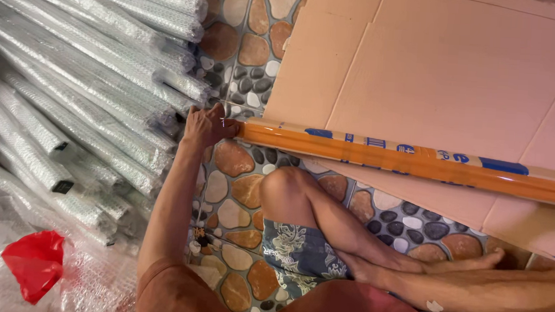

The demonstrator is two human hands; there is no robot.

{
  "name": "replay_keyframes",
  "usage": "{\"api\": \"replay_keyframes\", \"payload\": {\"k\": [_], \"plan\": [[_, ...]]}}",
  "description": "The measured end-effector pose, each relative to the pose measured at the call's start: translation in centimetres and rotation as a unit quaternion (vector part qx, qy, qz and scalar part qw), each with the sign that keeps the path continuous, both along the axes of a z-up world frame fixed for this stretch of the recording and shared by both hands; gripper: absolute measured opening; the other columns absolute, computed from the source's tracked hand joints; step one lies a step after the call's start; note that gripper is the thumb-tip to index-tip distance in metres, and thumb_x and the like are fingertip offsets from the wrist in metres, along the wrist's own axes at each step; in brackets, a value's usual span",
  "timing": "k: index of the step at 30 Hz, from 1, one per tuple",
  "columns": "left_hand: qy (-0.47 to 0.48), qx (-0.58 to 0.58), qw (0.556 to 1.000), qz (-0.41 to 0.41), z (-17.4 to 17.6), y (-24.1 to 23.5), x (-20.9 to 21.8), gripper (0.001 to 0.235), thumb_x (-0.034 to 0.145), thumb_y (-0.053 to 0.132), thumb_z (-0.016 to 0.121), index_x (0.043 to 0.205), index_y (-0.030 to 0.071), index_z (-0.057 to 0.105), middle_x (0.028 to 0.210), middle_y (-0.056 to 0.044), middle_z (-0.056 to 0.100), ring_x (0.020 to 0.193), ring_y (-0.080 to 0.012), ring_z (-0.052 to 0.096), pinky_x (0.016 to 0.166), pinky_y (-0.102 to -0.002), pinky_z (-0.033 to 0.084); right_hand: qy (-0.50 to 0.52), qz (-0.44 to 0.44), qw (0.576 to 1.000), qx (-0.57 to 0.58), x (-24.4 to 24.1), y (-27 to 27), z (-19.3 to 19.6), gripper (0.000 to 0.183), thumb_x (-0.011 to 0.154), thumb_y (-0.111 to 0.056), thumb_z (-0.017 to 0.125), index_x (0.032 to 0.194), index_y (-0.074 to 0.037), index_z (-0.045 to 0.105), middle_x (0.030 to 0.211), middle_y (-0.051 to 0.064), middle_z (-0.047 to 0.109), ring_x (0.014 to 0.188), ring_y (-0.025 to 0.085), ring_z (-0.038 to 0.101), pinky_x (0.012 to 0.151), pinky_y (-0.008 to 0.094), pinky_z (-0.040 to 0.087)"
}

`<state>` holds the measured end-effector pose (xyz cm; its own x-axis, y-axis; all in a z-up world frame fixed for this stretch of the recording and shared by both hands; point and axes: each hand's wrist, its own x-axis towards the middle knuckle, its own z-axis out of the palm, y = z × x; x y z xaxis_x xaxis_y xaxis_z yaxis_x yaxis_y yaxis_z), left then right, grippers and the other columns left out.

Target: The person sits on the floor and wraps bubble-wrapped items in cardboard tubes. They secure the tubes with brown packing tape and a utility knife, then place the finished packages aside.

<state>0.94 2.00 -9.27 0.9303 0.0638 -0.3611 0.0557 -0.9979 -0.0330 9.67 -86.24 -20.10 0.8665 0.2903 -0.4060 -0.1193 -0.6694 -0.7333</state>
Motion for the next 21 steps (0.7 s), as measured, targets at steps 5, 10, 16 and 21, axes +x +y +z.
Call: {"api": "replay_keyframes", "payload": {"k": [5,10,16,21], "plan": [[0.096,0.033,0.994,-0.041,-10.1,3.6,1.1,0.058,0.082,0.067,0.073,0.126,0.032,0.06,0.116,-0.004,0.082,0.107,-0.0335,0.079,0.104,-0.061,0.044,0.05,-0.043,0.997,-0.04,-3.0,2.6,6.8,0.105,0.058,0.001,0.099,0.15,0.01,0.05,0.13,0.031,0.056,0.118,0.043,0.054,0.1,0.049,0.047],[0.188,-0.416,0.833,0.314,1.9,-0.2,2.0,0.052,0.1,0.015,0.065,0.143,-0.012,0.056,0.118,-0.037,0.066,0.099,-0.0436,0.063,0.078,-0.049,0.045,0.128,-0.158,0.972,-0.117,-4.1,-1.5,17.5,0.09,0.071,-0.018,0.093,0.149,0.005,0.056,0.108,0.033,0.067,0.097,0.04,0.064,0.084,0.045,0.052],[0.07,-0.708,0.553,0.435,-5.9,4.2,-2.5,0.052,0.11,0.045,0.054,0.151,0.014,0.054,0.119,-0.015,0.068,0.094,-0.0206,0.061,0.078,-0.036,0.05,0.219,-0.28,0.922,-0.152,-4.9,-5.3,12.1,0.071,0.099,-0.071,0.063,0.114,-0.001,0.071,0.086,0.024,0.071,0.068,0.029,0.064,0.057,0.036,0.044],[-0.167,-0.786,0.349,0.481,-2.2,-5.2,-0.2,0.04,0.092,0.04,0.077,0.118,0.01,0.074,0.124,-0.021,0.076,0.102,-0.0306,0.076,0.098,-0.045,0.06,0.143,-0.197,0.95,-0.197,-2.3,1.5,8.8,0.068,0.102,-0.063,0.06,0.112,0.004,0.066,0.103,0.03,0.062,0.09,0.041,0.053,0.077,0.049,0.033]]}}
